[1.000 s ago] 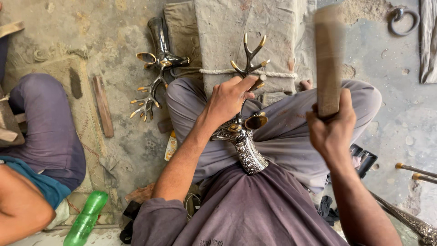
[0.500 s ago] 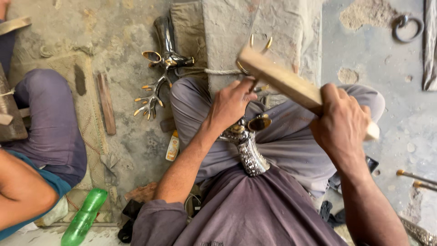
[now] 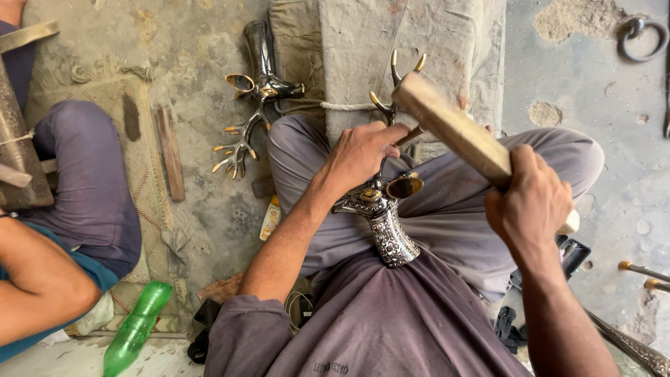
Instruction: The person sits cross-legged on the floor and uses a wooden mallet and a metal punch to shape the antlers of a metal deer head sculpture. They repeatedly reposition the punch and strike it to refine the antler tips and branches.
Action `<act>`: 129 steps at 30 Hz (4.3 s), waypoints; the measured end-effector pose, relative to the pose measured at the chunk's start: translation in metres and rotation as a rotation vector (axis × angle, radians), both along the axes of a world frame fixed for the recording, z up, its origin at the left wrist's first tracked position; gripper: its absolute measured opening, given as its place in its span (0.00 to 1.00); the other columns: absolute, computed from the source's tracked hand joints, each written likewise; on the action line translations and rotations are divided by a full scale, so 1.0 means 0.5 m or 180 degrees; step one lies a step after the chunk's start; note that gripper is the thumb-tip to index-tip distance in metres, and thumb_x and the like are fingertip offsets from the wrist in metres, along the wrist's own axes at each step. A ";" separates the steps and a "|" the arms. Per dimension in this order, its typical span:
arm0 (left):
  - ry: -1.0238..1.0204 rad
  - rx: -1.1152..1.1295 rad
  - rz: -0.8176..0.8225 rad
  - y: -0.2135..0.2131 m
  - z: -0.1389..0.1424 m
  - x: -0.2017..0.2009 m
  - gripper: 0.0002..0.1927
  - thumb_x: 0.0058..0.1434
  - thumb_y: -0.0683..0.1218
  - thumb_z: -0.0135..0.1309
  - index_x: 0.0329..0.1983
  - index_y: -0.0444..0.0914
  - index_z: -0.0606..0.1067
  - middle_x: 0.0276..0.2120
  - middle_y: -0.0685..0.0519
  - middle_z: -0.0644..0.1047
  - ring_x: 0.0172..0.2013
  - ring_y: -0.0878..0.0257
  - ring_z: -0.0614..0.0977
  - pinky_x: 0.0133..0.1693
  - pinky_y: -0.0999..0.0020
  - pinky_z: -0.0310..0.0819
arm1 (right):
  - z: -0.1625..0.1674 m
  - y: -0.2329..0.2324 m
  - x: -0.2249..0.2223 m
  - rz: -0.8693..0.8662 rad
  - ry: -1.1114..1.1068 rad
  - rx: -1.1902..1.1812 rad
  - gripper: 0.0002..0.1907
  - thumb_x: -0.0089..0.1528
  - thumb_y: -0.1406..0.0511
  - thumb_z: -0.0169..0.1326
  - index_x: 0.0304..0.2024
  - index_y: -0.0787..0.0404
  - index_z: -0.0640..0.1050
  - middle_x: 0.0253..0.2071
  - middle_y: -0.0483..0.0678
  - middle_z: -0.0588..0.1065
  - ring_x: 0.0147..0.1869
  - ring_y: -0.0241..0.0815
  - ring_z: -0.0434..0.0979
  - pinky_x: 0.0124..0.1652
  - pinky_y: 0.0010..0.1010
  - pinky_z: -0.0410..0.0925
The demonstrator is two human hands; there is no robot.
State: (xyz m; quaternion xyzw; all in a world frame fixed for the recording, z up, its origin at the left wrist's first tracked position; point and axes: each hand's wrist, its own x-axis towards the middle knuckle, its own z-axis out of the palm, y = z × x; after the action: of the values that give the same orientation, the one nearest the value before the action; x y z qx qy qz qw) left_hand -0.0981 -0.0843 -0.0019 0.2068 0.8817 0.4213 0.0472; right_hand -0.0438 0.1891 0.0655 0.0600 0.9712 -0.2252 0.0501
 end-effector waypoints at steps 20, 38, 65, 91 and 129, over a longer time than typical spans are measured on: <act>0.0001 -0.0178 0.0453 0.005 0.000 0.041 0.22 0.65 0.47 0.63 0.59 0.44 0.70 0.30 0.48 0.77 0.31 0.49 0.82 0.32 0.55 0.74 | 0.018 -0.009 -0.039 0.0635 0.0512 0.0104 0.15 0.62 0.74 0.59 0.49 0.66 0.71 0.41 0.57 0.77 0.42 0.52 0.78 0.44 0.48 0.71; 0.0013 -0.0154 0.0169 -0.002 -0.013 0.050 0.22 0.66 0.45 0.60 0.62 0.46 0.70 0.30 0.50 0.75 0.30 0.54 0.83 0.31 0.59 0.77 | -0.026 -0.007 0.015 -0.0015 0.0443 -0.0619 0.07 0.60 0.73 0.49 0.40 0.59 0.68 0.34 0.42 0.73 0.34 0.36 0.72 0.35 0.36 0.67; 0.0303 0.0250 0.1016 -0.001 -0.047 0.125 0.19 0.65 0.47 0.60 0.57 0.41 0.73 0.36 0.50 0.79 0.35 0.53 0.84 0.35 0.60 0.77 | 0.002 -0.018 -0.043 0.1380 0.0702 0.0464 0.11 0.59 0.74 0.52 0.43 0.60 0.70 0.31 0.49 0.70 0.35 0.45 0.70 0.41 0.42 0.60; 0.0283 0.0510 0.1418 0.007 -0.059 0.171 0.13 0.69 0.51 0.58 0.50 0.40 0.72 0.35 0.53 0.78 0.34 0.58 0.83 0.35 0.62 0.77 | 0.010 -0.017 -0.070 0.1692 0.0272 0.0582 0.08 0.60 0.75 0.52 0.39 0.63 0.68 0.32 0.48 0.70 0.34 0.40 0.65 0.42 0.37 0.59; 0.0876 0.0674 0.2205 -0.026 0.014 0.094 0.11 0.67 0.44 0.60 0.44 0.35 0.72 0.32 0.49 0.78 0.32 0.56 0.83 0.33 0.62 0.76 | 0.152 -0.174 -0.167 0.2328 0.1812 0.0932 0.22 0.62 0.76 0.54 0.58 0.58 0.71 0.39 0.51 0.73 0.42 0.47 0.73 0.43 0.41 0.65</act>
State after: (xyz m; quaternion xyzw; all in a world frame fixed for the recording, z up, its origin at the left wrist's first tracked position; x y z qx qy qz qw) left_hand -0.0513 -0.0975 0.0053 -0.0448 0.8491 0.4694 -0.2383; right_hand -0.1273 0.1020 0.1412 -0.3428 0.9252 -0.0613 -0.1507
